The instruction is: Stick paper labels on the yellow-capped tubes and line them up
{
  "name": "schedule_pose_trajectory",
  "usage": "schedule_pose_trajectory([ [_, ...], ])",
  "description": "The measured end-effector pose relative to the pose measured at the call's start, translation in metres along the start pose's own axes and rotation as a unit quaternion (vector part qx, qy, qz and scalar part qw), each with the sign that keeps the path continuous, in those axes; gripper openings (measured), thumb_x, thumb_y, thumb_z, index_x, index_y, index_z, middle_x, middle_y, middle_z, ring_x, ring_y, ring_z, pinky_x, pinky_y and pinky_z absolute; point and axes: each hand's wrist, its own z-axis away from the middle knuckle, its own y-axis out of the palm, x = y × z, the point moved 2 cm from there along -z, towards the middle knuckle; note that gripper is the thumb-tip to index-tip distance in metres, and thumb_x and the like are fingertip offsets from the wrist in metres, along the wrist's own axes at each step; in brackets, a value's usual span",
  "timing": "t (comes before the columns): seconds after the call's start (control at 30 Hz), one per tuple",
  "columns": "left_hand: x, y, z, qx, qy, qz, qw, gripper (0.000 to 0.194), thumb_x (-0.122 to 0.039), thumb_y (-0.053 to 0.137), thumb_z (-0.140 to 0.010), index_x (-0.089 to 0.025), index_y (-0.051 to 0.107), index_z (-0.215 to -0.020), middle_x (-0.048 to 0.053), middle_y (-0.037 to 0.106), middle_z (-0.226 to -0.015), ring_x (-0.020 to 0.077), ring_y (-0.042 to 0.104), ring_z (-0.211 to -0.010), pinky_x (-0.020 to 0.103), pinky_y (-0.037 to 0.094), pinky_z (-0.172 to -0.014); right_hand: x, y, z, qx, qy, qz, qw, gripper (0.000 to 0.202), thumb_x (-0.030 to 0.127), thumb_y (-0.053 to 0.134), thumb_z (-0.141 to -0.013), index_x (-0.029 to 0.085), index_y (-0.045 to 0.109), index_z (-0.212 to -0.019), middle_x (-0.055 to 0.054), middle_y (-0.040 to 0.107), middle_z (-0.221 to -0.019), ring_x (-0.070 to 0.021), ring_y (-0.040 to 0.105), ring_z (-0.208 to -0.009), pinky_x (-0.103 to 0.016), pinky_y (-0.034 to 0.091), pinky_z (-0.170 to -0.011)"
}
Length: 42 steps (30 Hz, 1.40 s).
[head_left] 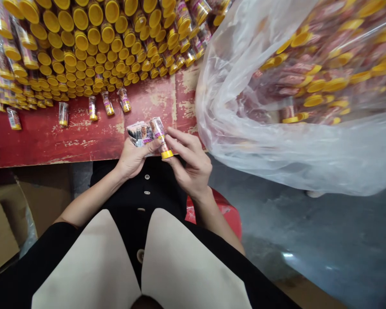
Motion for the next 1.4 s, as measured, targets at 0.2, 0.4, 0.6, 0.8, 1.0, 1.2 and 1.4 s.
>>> schedule_pose_trajectory([
  [0.2,0.002,0.003,0.004,0.017,0.014,0.011,1.000,0.043,-0.028,0.097,-0.047,-0.014,0.069,-0.077,-0.003,0.071,-0.075,0.0078,0.066,-0.068,0.021,0.055,-0.072,-0.001,0.007,-0.007,-0.136,0.008,-0.041,0.990,0.026,0.014,0.076,-0.081,0.030,0.078,-0.102,-0.001,0.077,-0.091,-0.0173,0.071,-0.085,-0.036,0.058,-0.077],
  [0.4,-0.002,-0.004,0.001,-0.017,0.042,-0.014,0.999,0.050,-0.033,0.098,-0.042,-0.015,0.067,-0.078,-0.003,0.070,-0.074,0.0097,0.066,-0.069,0.024,0.055,-0.075,0.000,0.014,-0.009,-0.146,-0.036,0.006,0.989,0.031,0.010,0.075,-0.081,0.031,0.078,-0.103,0.000,0.076,-0.085,-0.0154,0.070,-0.079,-0.033,0.057,-0.072],
  [0.6,-0.004,-0.010,-0.006,-0.030,0.048,0.031,0.998,0.046,-0.034,0.095,-0.052,-0.018,0.069,-0.087,-0.003,0.072,-0.081,0.0093,0.068,-0.075,0.023,0.056,-0.076,-0.014,0.030,-0.014,-0.159,-0.001,-0.032,0.987,0.028,0.011,0.073,-0.082,0.030,0.078,-0.103,-0.001,0.077,-0.089,-0.0162,0.070,-0.082,-0.034,0.058,-0.073],
  [0.8,-0.009,-0.017,-0.012,-0.052,0.083,0.056,0.994,0.035,-0.029,0.092,-0.059,-0.019,0.069,-0.083,-0.005,0.071,-0.080,0.0059,0.068,-0.074,0.019,0.056,-0.078,-0.023,0.044,-0.026,-0.147,-0.027,-0.053,0.987,0.027,0.011,0.072,-0.083,0.031,0.077,-0.102,0.000,0.076,-0.088,-0.0165,0.070,-0.082,-0.035,0.057,-0.073],
  [1.0,-0.011,-0.017,-0.014,-0.073,0.071,0.074,0.992,0.032,-0.025,0.090,-0.063,-0.018,0.068,-0.085,-0.005,0.071,-0.081,0.0069,0.069,-0.073,0.024,0.057,-0.085,-0.022,0.048,-0.027,-0.146,-0.017,-0.045,0.988,0.022,0.014,0.073,-0.084,0.030,0.077,-0.098,0.001,0.076,-0.088,-0.0168,0.070,-0.082,-0.036,0.057,-0.074],
  [1.2,-0.012,-0.027,-0.015,-0.119,0.044,0.101,0.987,0.013,-0.021,0.067,-0.088,-0.017,0.066,-0.101,0.003,0.075,-0.091,0.0204,0.071,-0.111,0.038,0.051,-0.104,-0.074,0.067,-0.054,-0.168,0.051,-0.003,0.984,0.011,0.030,0.068,-0.089,0.025,0.076,-0.094,-0.002,0.075,-0.089,-0.0181,0.069,-0.087,-0.037,0.057,-0.077],
  [1.4,-0.019,-0.033,-0.017,-0.142,0.066,0.131,0.979,0.013,-0.012,0.064,-0.088,-0.018,0.067,-0.098,0.002,0.075,-0.093,0.0186,0.068,-0.118,0.037,0.048,-0.108,-0.062,0.082,-0.067,-0.011,0.104,-0.092,0.990,0.023,0.043,0.065,-0.090,0.023,0.070,-0.100,-0.002,0.072,-0.097,-0.0153,0.067,-0.090,-0.031,0.054,-0.076],
])
